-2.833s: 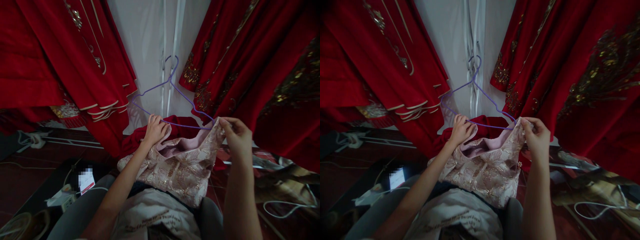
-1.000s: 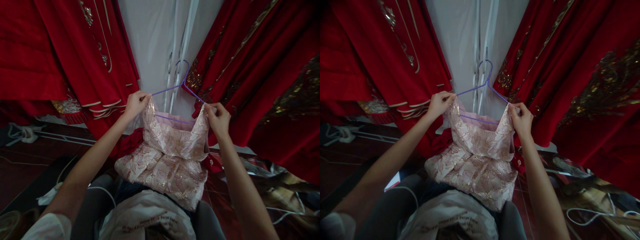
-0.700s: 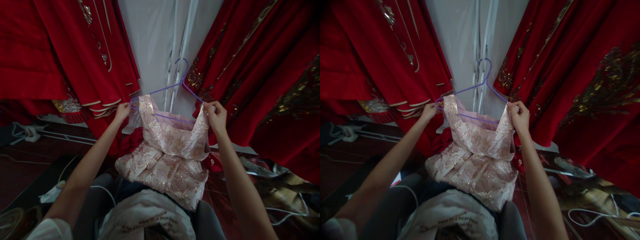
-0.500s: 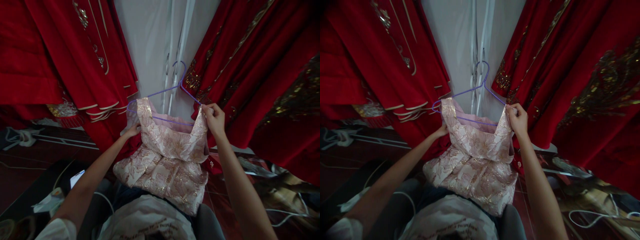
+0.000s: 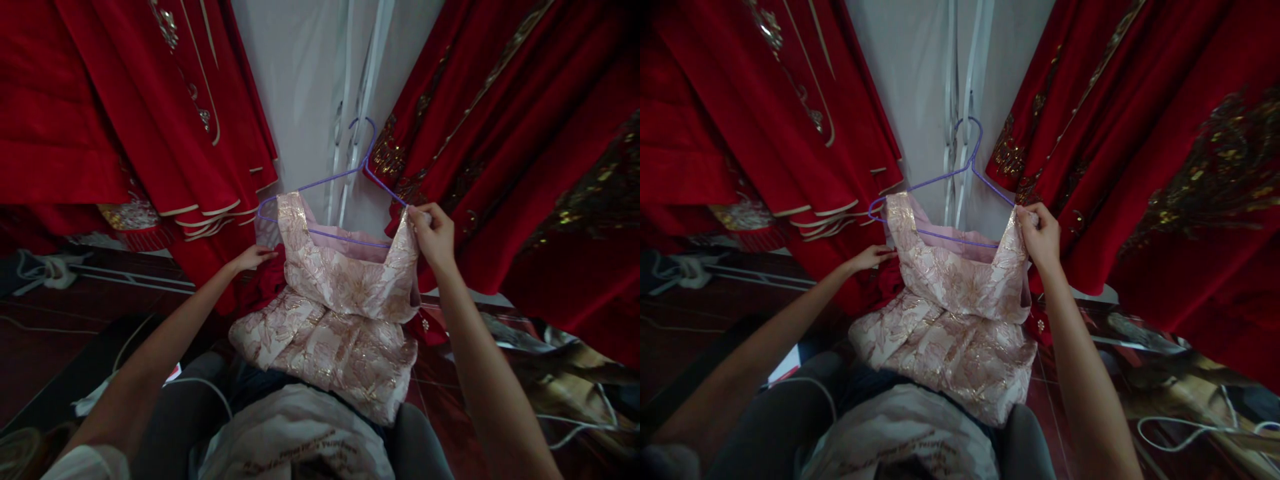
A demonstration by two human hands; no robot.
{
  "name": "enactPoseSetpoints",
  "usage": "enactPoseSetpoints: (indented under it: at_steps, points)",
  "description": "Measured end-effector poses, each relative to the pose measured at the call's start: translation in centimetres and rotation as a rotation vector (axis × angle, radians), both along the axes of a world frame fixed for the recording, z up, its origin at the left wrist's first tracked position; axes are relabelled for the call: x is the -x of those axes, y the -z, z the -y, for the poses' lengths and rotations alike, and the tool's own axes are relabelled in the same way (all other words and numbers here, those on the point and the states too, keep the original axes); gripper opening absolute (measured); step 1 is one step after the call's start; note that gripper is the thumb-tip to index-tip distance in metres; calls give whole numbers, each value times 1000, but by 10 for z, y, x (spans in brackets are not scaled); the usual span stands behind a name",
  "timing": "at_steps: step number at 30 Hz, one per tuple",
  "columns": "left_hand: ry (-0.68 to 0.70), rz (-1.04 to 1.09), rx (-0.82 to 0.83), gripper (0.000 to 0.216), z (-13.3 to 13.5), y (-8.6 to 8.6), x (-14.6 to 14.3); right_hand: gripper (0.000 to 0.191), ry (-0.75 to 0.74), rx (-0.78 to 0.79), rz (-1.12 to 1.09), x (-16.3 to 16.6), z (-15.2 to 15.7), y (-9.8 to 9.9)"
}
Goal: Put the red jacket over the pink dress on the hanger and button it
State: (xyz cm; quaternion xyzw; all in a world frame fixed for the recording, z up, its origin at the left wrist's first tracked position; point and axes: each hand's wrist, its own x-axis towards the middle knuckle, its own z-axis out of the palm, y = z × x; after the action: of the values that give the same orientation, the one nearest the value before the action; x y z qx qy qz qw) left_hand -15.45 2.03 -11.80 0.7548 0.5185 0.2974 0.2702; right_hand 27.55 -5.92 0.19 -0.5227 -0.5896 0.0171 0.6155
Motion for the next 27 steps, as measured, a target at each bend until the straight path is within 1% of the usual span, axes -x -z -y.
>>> enactPoseSetpoints:
  at_steps: [2,4,5,6,8,9,11,12,13,14,15,17,18,20,22,24,25,27]
  points:
    - [-26,32,-9,37,-5,-18,3,24,-9,-1,-15,0,-1,0]
    - [-101,133,-100,35,-11,-48,2,25,-8,-1,-30,0,-2,0]
    - [-150,199,-186,34,-13,-67,1,26,0,0,-29,0,-2,0]
    - [-206,278,-307,35,-14,-87,-2,27,18,1,-20,1,-1,-1]
    - [-294,406,-520,36,-11,-127,-9,30,82,-2,24,3,3,-3]
    - [-316,441,-575,37,-7,-145,-14,31,121,-8,55,5,6,-4]
    - [-353,500,-674,39,7,-173,-25,33,202,-29,120,9,15,-8]
    - [-344,552,-740,40,16,-182,-32,34,240,-41,147,12,20,-10]
    - [-317,575,-779,40,25,-188,-40,34,273,-50,171,16,25,-12]
    - [-281,549,-788,40,34,-190,-49,34,303,-56,193,20,30,-15]
    - [-254,523,-795,39,42,-190,-58,34,327,-59,214,24,34,-16]
    - [-173,417,-740,35,55,-185,-79,33,357,-61,250,33,40,-19]
    - [-155,382,-716,34,59,-182,-90,33,365,-61,262,36,42,-19]
    - [-155,344,-689,33,66,-179,-112,33,373,-61,263,42,45,-19]
    - [-172,352,-700,35,74,-180,-134,33,380,-61,241,45,48,-18]
    - [-133,362,-712,38,84,-181,-154,34,380,-66,224,46,49,-17]
    - [-76,355,-706,39,90,-181,-164,34,379,-70,225,47,49,-16]
    - [107,316,-662,41,100,-173,-180,34,373,-75,243,49,48,-14]
